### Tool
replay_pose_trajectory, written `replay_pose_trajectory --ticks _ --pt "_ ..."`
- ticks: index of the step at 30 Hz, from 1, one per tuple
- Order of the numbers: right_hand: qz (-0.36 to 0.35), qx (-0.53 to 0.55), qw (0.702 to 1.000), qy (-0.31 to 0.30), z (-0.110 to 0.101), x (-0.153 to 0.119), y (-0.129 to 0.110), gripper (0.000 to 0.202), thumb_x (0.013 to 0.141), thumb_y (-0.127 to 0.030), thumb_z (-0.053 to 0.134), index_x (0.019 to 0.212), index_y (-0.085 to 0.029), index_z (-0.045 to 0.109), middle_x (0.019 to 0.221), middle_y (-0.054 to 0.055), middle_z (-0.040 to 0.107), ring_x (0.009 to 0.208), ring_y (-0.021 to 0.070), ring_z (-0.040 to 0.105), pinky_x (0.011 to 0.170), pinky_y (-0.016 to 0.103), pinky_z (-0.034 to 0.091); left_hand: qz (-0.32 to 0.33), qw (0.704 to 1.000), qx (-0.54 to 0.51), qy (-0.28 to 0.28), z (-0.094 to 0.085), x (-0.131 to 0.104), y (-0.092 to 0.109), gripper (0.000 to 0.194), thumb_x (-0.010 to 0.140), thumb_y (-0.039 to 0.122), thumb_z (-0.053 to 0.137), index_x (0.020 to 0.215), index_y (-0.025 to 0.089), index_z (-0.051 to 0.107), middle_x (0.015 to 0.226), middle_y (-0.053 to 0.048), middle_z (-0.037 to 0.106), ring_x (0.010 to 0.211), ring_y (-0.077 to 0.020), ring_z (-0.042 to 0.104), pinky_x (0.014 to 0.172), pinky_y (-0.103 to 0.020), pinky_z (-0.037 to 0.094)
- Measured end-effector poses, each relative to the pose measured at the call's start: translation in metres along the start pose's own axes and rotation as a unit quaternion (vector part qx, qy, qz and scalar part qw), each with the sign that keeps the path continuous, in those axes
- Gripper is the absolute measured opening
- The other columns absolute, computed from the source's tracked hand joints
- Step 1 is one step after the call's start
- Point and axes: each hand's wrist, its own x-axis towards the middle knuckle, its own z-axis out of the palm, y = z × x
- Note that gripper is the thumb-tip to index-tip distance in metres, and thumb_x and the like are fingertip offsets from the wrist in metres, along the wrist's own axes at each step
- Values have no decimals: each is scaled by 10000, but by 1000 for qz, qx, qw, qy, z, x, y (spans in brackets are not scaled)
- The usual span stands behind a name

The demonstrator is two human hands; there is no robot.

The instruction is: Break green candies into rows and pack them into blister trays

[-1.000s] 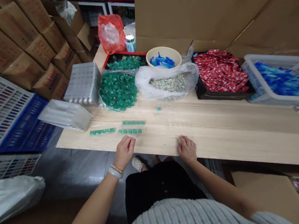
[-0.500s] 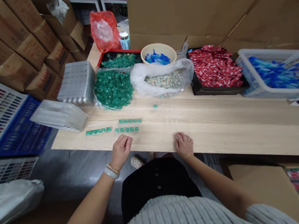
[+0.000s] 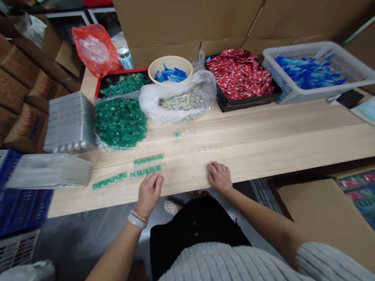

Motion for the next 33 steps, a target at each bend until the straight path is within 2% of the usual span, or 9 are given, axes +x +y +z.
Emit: replay_pose_trajectory --ticks 7,12,16,20,27,30,33 --pt "-10 4 1000 2 -1 0 1 377 784 -255 439 1143 -161 508 1161 99 502 976 243 399 816 365 278 -26 1000 1 8 -9 -9 0 189 845 234 399 738 164 538 700 -25 506 701 -140 492 653 -262 392" --pt "-6 1 1000 6 -1 1 0 367 788 -252 434 1135 -166 516 1151 98 509 969 242 405 812 366 285 -48 999 -10 2 -8 -17 -2 200 848 240 393 737 166 542 697 -28 511 693 -137 497 645 -260 394" --pt "-6 -4 1000 0 0 1 -1 362 790 -259 431 1129 -167 519 1148 95 513 971 242 407 815 366 285 -58 998 -17 -8 -6 -14 -6 203 846 249 394 740 166 546 700 -28 518 695 -137 507 647 -259 399" --pt "-4 -12 1000 -3 2 1 0 368 786 -260 431 1132 -168 516 1154 93 510 978 244 409 817 368 286 -68 997 -20 10 -9 -13 -10 204 845 242 395 739 164 551 703 -31 525 699 -136 503 648 -261 401" --pt "-9 -13 1000 -2 5 -1 -1 354 788 -248 418 1117 -168 522 1151 97 511 982 250 411 810 375 285 -100 993 -11 57 -21 -42 -20 176 842 219 402 745 166 538 706 -26 520 693 -130 500 642 -254 400" --pt "-11 -8 1000 2 5 0 -2 359 788 -241 416 1124 -165 517 1147 101 511 981 253 407 806 377 284 -95 995 -11 41 -18 -47 -18 174 842 220 408 732 166 530 690 -21 508 679 -126 492 629 -250 395" --pt "-13 2 1000 0 4 1 -2 372 781 -243 427 1136 -165 509 1143 104 508 981 255 400 806 377 282 -55 998 -4 -12 -2 -40 -12 175 847 223 401 733 168 523 692 -21 501 682 -125 485 634 -250 395"
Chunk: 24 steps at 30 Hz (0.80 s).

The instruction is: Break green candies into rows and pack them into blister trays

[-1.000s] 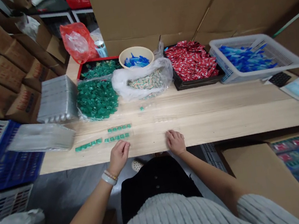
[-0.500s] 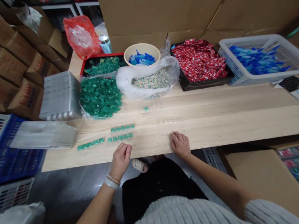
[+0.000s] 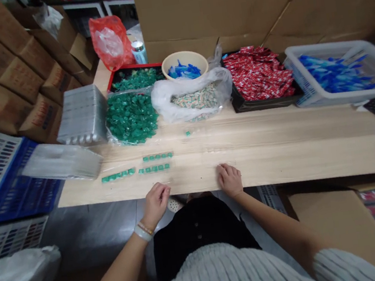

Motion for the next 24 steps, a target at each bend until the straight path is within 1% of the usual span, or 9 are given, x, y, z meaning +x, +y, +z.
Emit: replay_pose_trajectory --ticks 3,6,8,9,12,18,24 --pt "4 14 1000 0 -2 1 1 364 786 -250 428 1130 -168 512 1137 105 507 982 252 395 815 375 278 77 993 30 -86 29 11 10 192 851 230 391 730 169 527 688 -26 502 680 -129 478 637 -255 396" --pt "4 31 1000 4 -3 2 4 353 798 -257 419 1126 -166 515 1130 107 507 999 248 386 828 371 272 155 972 52 -170 58 20 19 214 854 235 388 709 168 531 678 -29 509 665 -128 478 629 -254 398" --pt "2 37 999 9 -3 3 5 354 803 -263 417 1127 -162 516 1135 111 505 1012 249 376 838 372 265 186 959 59 -204 70 26 24 217 854 235 388 705 167 530 679 -31 514 661 -127 479 626 -253 398" --pt "2 40 999 10 -4 3 6 355 803 -266 418 1128 -162 517 1137 111 504 1015 251 373 842 372 262 194 956 62 -213 73 28 26 215 855 233 388 707 166 528 679 -31 514 659 -127 478 624 -253 397" --pt "7 47 999 9 -4 3 8 358 804 -270 418 1133 -167 515 1136 108 505 1011 249 373 842 372 260 201 952 64 -222 74 35 30 206 854 223 386 709 164 519 676 -30 507 657 -126 473 617 -252 393" --pt "13 59 998 0 -5 2 9 367 808 -272 415 1145 -161 509 1137 111 504 1013 249 371 847 370 261 202 953 57 -217 63 45 29 211 852 219 382 695 167 511 651 -22 480 638 -120 454 594 -247 379" --pt "17 53 998 -8 -8 2 8 362 806 -262 417 1140 -163 514 1136 110 503 1022 249 368 849 371 265 174 963 48 -200 52 42 30 211 855 219 372 694 171 500 649 -21 468 634 -124 448 592 -250 378"
